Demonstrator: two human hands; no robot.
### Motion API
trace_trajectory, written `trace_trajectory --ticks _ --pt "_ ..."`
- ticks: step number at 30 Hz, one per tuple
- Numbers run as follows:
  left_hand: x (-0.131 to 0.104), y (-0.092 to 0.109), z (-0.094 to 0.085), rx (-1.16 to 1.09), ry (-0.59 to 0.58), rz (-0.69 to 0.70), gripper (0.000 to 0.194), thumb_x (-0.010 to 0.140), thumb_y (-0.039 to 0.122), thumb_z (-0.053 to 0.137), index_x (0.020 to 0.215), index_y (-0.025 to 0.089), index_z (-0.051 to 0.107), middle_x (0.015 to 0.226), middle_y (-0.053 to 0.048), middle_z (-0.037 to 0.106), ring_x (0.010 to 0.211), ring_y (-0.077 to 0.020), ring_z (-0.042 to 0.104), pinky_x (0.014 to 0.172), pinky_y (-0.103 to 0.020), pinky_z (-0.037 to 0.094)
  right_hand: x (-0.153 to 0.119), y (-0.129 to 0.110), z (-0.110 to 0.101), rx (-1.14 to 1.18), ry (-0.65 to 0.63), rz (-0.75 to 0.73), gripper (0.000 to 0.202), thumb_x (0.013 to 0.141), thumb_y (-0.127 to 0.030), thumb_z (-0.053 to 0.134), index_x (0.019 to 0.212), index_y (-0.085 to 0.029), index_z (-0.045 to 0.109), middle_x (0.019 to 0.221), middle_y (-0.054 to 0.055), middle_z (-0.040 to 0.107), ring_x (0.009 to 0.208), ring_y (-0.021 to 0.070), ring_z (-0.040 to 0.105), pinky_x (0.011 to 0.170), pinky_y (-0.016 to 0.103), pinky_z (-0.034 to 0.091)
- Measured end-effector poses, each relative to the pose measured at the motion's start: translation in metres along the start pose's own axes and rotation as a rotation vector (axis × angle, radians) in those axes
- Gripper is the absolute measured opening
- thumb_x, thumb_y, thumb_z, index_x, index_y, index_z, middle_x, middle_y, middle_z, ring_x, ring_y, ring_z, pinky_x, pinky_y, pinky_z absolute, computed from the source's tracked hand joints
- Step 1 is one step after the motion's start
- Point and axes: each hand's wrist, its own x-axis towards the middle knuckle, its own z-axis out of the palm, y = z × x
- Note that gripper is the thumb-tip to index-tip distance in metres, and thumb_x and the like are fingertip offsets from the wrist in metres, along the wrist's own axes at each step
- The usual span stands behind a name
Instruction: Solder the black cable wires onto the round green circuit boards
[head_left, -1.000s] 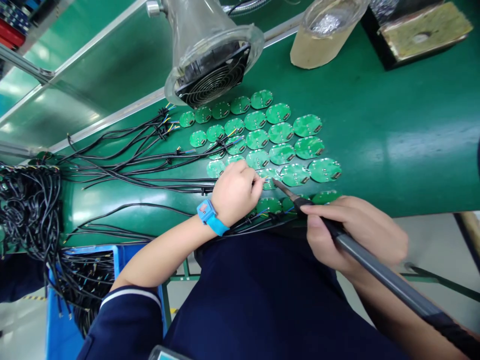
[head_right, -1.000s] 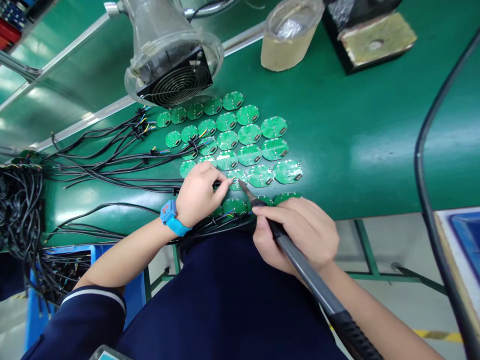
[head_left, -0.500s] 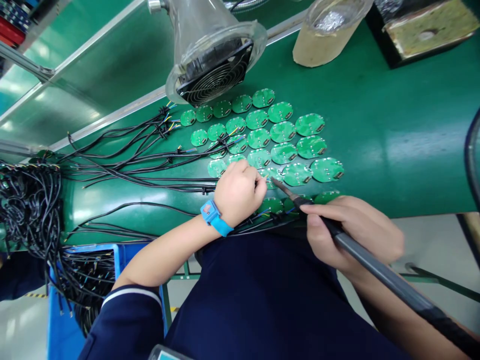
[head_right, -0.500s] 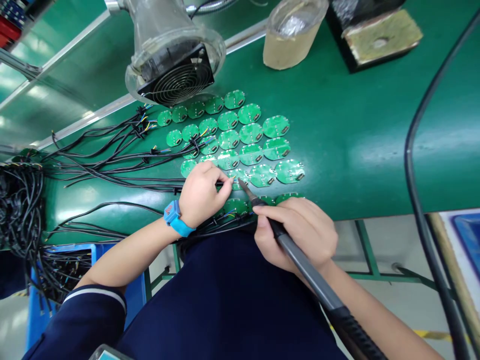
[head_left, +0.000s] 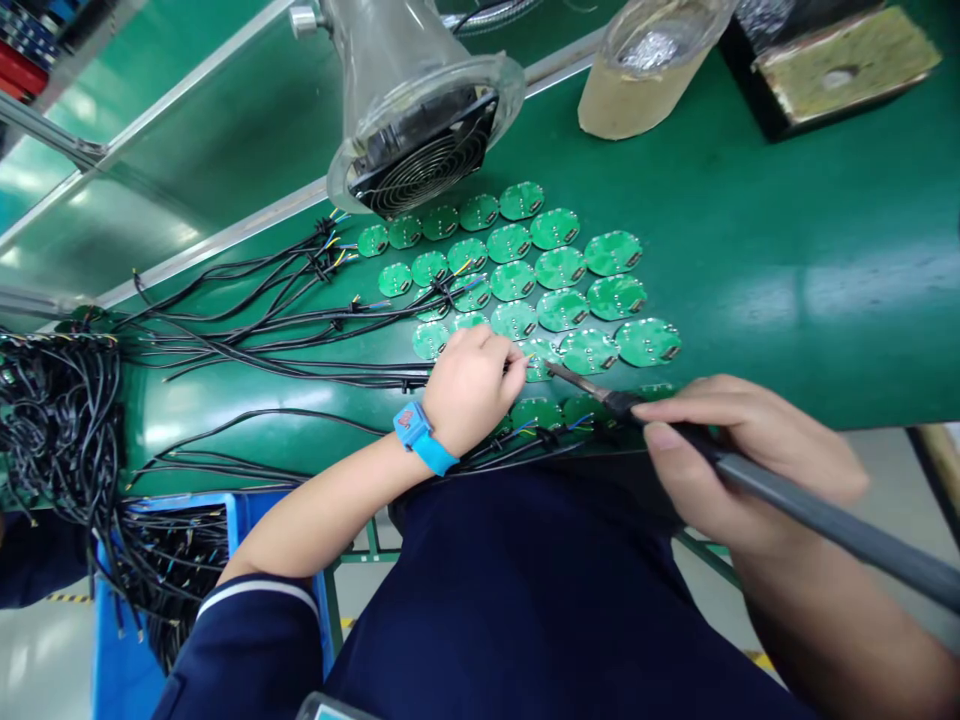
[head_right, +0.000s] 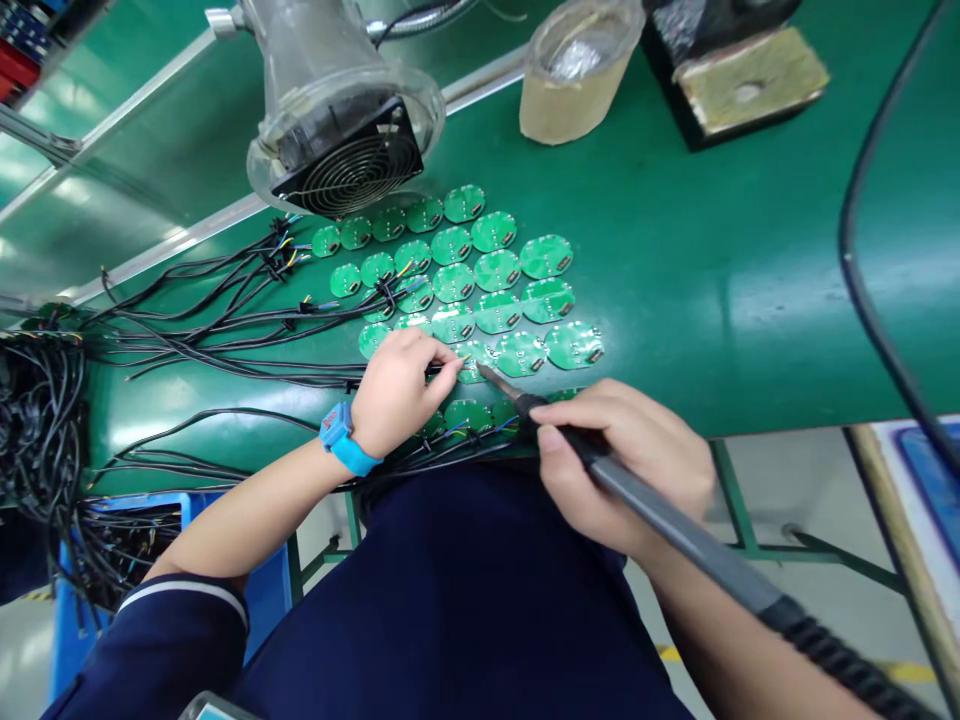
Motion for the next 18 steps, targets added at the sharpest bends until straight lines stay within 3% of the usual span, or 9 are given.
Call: trace_trajectory --ticks 4,8,13,18 --pt "0.0 0.003 0.004 0.042 0.03 -0.015 0.014 0.085 0.019 0.055 0.072 0.015 0.057 0.074 -0.004 0.057 0.077 -0.02 0.053 0.075 -0.033 0.043 0.002 -0.004 0.008 -0.174 -0.06 -0.137 0.01 0.078 -0.014 0.059 0.087 -0.018 0.058 0.066 0.0 0.057 0.056 0.0116 0.054 0.053 0.026 0.045" --pt "0.0 0.003 0.006 0.048 0.047 -0.001 0.014 0.084 0.02 0.056 0.071 0.016 0.056 0.072 -0.004 0.055 0.076 -0.0202 0.053 0.074 -0.033 0.043 -0.001 -0.001 0.014 -0.206 -0.066 -0.189 0.015 0.076 -0.013 0.061 0.089 -0.018 0.057 0.065 0.0 0.057 0.055 0.0123 0.053 0.055 0.027 0.045" --pt "0.0 0.002 0.007 0.041 0.051 -0.005 0.014 0.084 0.019 0.054 0.07 0.016 0.055 0.071 -0.004 0.054 0.076 -0.0203 0.052 0.074 -0.034 0.044 -0.002 -0.003 0.012 -0.178 -0.045 -0.157 0.014 0.076 -0.013 0.06 0.088 -0.02 0.058 0.065 0.0 0.058 0.054 0.013 0.054 0.053 0.028 0.045" --pt "0.0 0.003 0.007 0.039 0.04 -0.019 0.015 0.083 0.018 0.055 0.069 0.016 0.056 0.071 -0.004 0.055 0.076 -0.0203 0.052 0.074 -0.034 0.044 -0.002 -0.004 0.005 -0.097 0.064 -0.029 0.015 0.076 -0.01 0.059 0.086 -0.021 0.061 0.064 0.0 0.058 0.054 0.0125 0.053 0.048 0.027 0.042"
